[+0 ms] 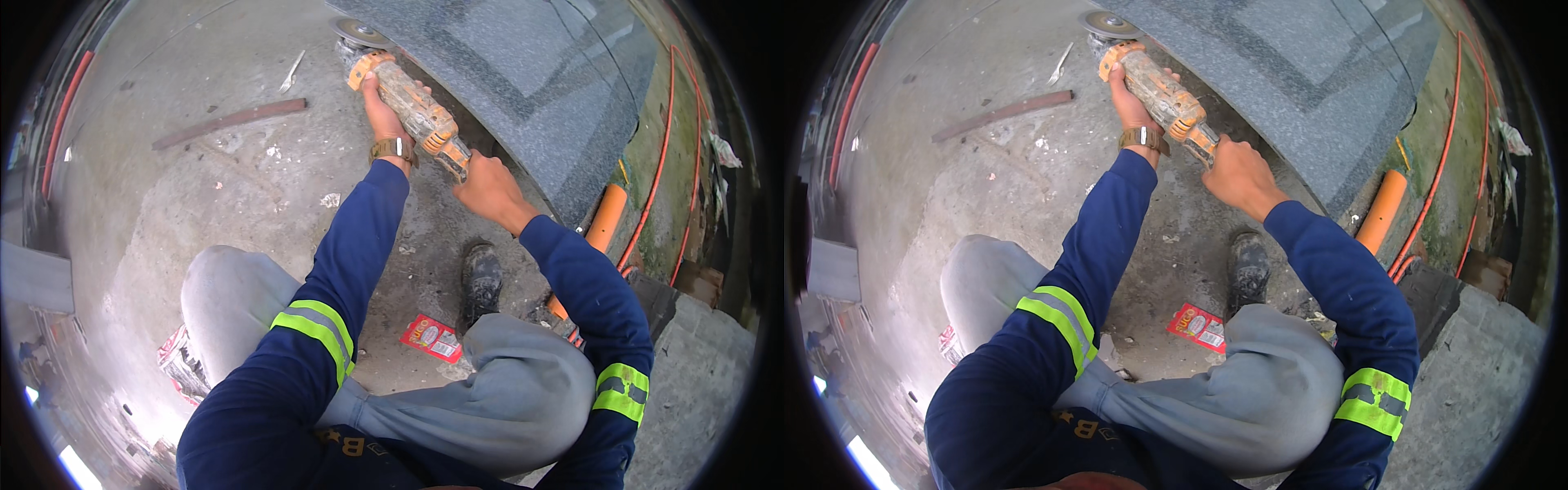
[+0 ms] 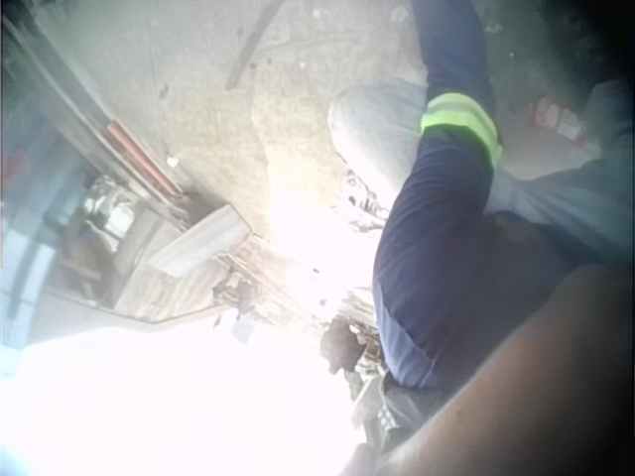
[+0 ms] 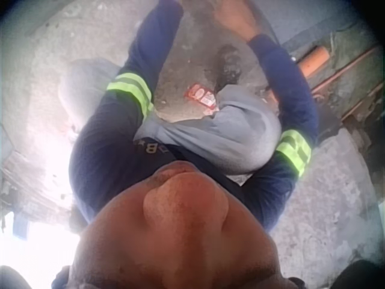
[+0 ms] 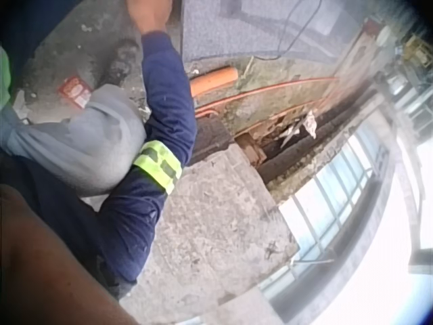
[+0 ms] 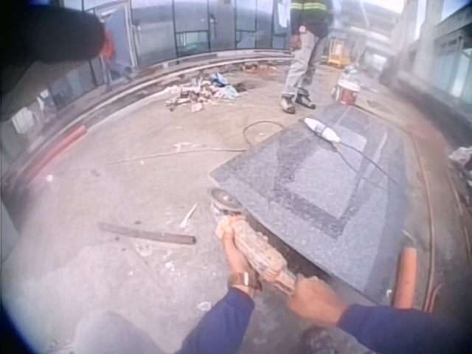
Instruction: The person uses an angle grinder to grind the edge of a large stone slab. The person holds the tool with both hands and moves it along the edge, generating dust.
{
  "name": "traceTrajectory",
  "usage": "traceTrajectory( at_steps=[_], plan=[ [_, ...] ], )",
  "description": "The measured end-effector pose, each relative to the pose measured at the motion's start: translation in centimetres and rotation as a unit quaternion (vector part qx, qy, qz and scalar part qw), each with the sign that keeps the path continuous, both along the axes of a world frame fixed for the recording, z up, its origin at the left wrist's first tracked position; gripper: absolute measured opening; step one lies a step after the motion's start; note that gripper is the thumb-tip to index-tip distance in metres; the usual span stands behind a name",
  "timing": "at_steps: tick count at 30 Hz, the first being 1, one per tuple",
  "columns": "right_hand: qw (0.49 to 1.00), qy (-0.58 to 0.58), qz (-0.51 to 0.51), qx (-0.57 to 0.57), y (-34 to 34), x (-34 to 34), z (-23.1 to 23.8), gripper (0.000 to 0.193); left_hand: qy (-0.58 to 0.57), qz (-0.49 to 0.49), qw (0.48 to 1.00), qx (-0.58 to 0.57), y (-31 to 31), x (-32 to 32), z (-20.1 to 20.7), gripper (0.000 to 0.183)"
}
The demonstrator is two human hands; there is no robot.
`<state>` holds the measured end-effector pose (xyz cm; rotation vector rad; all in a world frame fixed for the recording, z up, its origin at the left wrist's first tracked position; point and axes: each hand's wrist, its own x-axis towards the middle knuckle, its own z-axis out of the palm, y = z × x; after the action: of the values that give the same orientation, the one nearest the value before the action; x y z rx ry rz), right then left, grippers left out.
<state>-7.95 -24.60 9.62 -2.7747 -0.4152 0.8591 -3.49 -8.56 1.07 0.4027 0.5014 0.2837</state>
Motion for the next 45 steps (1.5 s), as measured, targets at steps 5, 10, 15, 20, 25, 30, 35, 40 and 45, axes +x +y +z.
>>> traceTrajectory(
  at_steps=[5,10,15,20,25,30,35,40,45],
  plan=[
    [1.0,-0.005,0.0,0.002,-0.3,-0.3,0.0,0.051,-0.012,-0.003,1.0,0.022,-0.1,-0.3,-0.1,0.076],
    [1.0,-0.003,0.003,-0.006,-0.3,-0.6,0.2,0.05,-0.018,-0.005,1.0,0.013,-0.1,-0.5,-0.4,0.075],
    [1.0,-0.007,0.003,-0.004,-0.4,-0.8,0.4,0.05,-0.01,-0.004,1.0,0.012,-0.3,-0.6,-0.4,0.074],
    [1.0,-0.003,0.004,-0.002,-0.9,-0.9,0.2,0.05,-0.018,-0.008,1.0,0.002,-0.4,-0.7,-0.6,0.074],
    [1.0,-0.002,0.0,0.001,-0.9,-1.2,0.3,0.05,-0.014,-0.001,1.0,0.002,-0.7,-1.0,-0.2,0.068],
    [1.0,0.006,0.001,0.002,-1.2,-1.4,0.6,0.051,-0.017,-0.005,1.0,0.013,-0.9,-1.4,-0.2,0.075],
    [0.999,-0.021,-0.004,0.028,-1.7,-1.8,0.0,0.052,-0.009,-0.007,1.0,0.014,-1.1,-1.7,0.1,0.074],
    [1.0,-0.018,0.001,0.021,-1.7,-1.7,0.2,0.054,-0.019,-0.006,1.0,0.001,-1.1,-1.5,-0.3,0.072],
    [0.999,-0.019,0.003,0.027,-1.6,-1.6,0.1,0.054,-0.026,-0.01,1.0,0.006,-1.0,-1.2,-0.5,0.071]
  ],
)
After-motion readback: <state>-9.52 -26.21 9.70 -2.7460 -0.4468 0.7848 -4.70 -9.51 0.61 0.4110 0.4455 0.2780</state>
